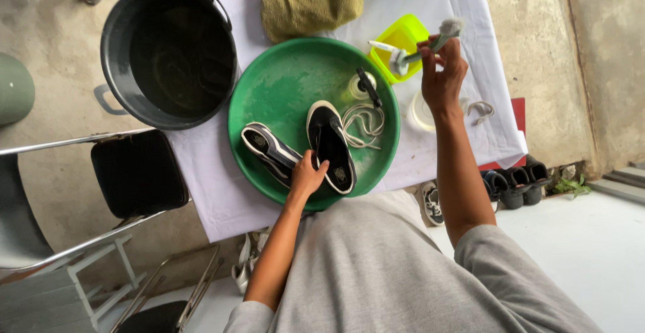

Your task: The person cleans a pair of black sneakers by dipping them in a pot of water, then scrubbing the white soles with a brush dipped in a cleaning solution.

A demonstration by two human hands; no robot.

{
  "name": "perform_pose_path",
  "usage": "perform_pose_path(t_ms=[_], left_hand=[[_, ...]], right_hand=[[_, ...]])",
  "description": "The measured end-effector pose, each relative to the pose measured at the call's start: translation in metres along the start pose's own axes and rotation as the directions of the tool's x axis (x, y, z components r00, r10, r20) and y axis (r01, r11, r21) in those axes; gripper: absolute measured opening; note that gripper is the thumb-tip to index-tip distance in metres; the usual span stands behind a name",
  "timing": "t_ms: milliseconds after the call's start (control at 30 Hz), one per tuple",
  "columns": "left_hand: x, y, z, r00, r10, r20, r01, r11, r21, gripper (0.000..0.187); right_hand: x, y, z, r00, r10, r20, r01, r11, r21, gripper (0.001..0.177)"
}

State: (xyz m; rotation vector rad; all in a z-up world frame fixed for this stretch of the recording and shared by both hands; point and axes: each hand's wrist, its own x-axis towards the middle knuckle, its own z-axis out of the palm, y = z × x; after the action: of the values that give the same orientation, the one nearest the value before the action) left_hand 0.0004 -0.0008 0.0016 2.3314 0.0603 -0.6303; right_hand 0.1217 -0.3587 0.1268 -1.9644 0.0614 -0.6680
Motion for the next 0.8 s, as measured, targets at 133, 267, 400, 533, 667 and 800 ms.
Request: perform_pose_path(t_ms=[133, 267, 400, 533, 667, 800], left_hand=[[0.001, 0.000, 0.001, 1.000, 0.001, 0.006, -0.001, 1.000, 0.010, 0.051], [-0.002, -0.004, 0.001, 1.000, 0.001, 0.012, -0.001, 1.000, 0.017, 0.053], [0.001, -0.004, 0.001, 1.000, 0.002, 0.007, -0.002, 1.000, 0.001, 0.051], [-0.001, -0.006, 0.004, 1.000, 0.007, -0.009, -0.007, 1.000, 0.012, 0.051], [0.003, -0.004, 0.001, 1.000, -0.002, 0.001, 0.002, 1.000, 0.008, 0.050], [0.002, 0.000, -0.002, 1.000, 0.003, 0.018, -0.003, 1.000, 0.006, 0.049]], right_hand=[[-0.009, 0.013, 0.002, 0.999, 0.028, -0.028, -0.029, 1.000, -0.011, 0.017], [-0.015, 0.028, 0.004, 0.999, 0.024, -0.037, -0.025, 1.000, -0.020, 0.016], [-0.020, 0.045, 0.010, 0.997, 0.069, -0.026, -0.071, 0.996, -0.054, 0.018], [-0.032, 0.050, 0.021, 0.996, 0.082, -0.016, -0.083, 0.993, -0.084, 0.020], [-0.032, 0.050, 0.027, 0.993, 0.116, -0.020, -0.117, 0.992, -0.046, 0.022], [-0.030, 0.050, 0.028, 0.996, 0.090, -0.012, -0.090, 0.994, -0.065, 0.024]])
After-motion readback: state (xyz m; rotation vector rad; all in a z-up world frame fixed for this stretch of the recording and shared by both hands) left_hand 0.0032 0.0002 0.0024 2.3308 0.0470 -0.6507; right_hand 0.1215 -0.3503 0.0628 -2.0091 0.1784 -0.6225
